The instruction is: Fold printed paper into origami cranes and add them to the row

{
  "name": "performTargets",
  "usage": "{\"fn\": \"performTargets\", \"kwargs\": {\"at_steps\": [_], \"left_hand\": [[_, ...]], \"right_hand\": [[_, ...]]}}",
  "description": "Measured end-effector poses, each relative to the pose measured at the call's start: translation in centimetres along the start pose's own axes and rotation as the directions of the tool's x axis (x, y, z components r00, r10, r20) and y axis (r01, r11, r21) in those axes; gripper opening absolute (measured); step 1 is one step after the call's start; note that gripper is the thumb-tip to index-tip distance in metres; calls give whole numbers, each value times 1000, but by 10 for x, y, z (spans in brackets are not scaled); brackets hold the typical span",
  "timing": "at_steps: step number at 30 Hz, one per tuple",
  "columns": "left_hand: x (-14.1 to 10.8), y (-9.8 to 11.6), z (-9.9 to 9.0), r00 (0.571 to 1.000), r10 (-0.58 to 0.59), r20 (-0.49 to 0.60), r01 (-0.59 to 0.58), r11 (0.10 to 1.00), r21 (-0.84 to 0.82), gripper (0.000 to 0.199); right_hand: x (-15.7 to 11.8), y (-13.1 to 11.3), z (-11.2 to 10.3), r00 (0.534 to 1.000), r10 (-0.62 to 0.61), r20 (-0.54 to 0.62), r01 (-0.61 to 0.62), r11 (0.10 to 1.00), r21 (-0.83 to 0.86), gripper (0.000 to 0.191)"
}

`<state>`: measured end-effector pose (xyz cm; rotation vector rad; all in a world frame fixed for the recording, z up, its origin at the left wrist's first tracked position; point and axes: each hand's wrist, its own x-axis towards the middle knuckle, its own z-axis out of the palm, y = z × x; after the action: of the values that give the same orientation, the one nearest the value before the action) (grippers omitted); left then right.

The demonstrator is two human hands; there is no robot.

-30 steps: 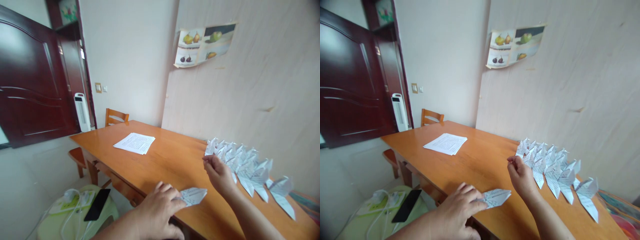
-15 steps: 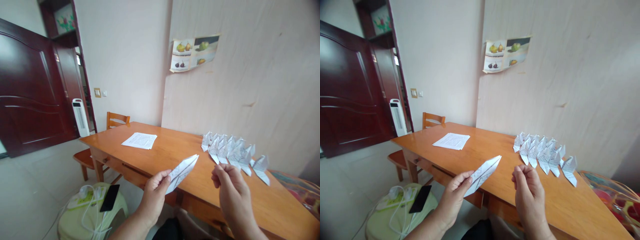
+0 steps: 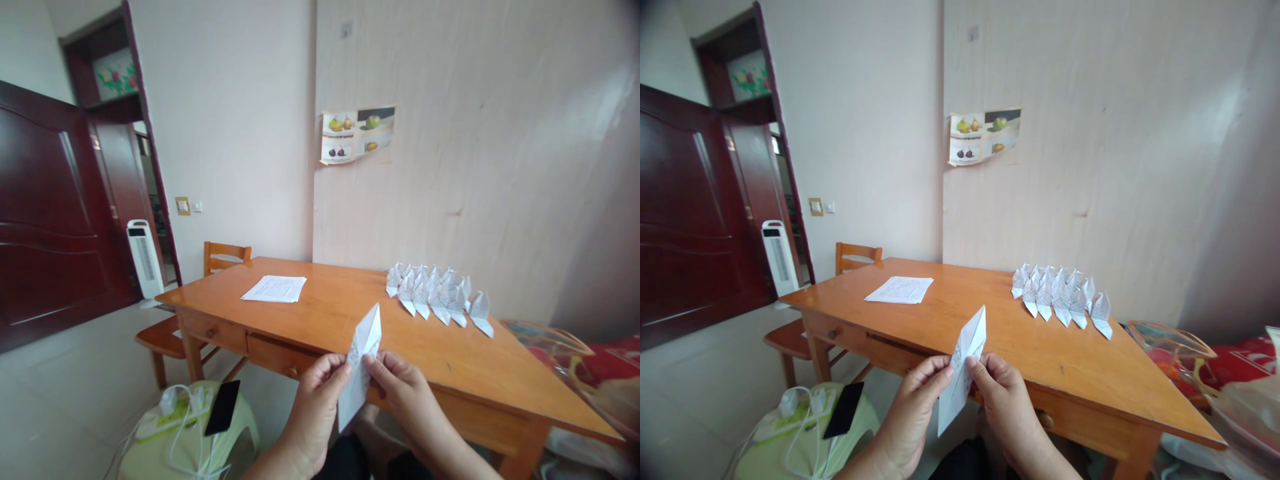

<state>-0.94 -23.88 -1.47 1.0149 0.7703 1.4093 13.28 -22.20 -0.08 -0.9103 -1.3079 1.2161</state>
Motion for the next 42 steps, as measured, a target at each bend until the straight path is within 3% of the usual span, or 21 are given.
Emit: {"fn": "performTargets", "kwargs": {"at_steps": [5, 9, 14, 19, 23, 27, 36, 42], "left_hand": [[-9, 14, 0, 998, -10, 61, 8, 999, 36, 32], [-19, 17, -4, 997, 2, 78, -5, 999, 35, 30], [-31, 19, -11, 998, 20, 68, -22, 999, 26, 28], [-38, 23, -20, 993, 25, 115, -24, 1000, -10, 25], [-36, 24, -27, 996, 39, 76, -36, 999, -40, 28], [-35, 23, -34, 999, 50, 13, -49, 998, -46, 27], [-31, 19, -44, 1000, -13, 5, 13, 1000, -9, 28], [-30, 14, -48, 1000, -5, -2, 5, 1000, 1, 30]], "right_hand": [[-9, 3, 0, 995, 28, 97, -26, 999, -27, 47], [-17, 1, 6, 993, -6, 118, 22, 992, -128, 48], [-26, 0, 19, 987, -75, 140, 85, 994, -66, 46], [-27, 4, 29, 984, -70, 166, 84, 993, -80, 46], [-22, 5, 34, 989, -65, 130, 88, 980, -178, 50], [-20, 5, 38, 984, -50, 170, 88, 971, -221, 50], [-23, 6, 43, 972, 26, 235, 1, 994, -112, 48], [-25, 1, 43, 976, 75, 206, -48, 990, -133, 48]]}}
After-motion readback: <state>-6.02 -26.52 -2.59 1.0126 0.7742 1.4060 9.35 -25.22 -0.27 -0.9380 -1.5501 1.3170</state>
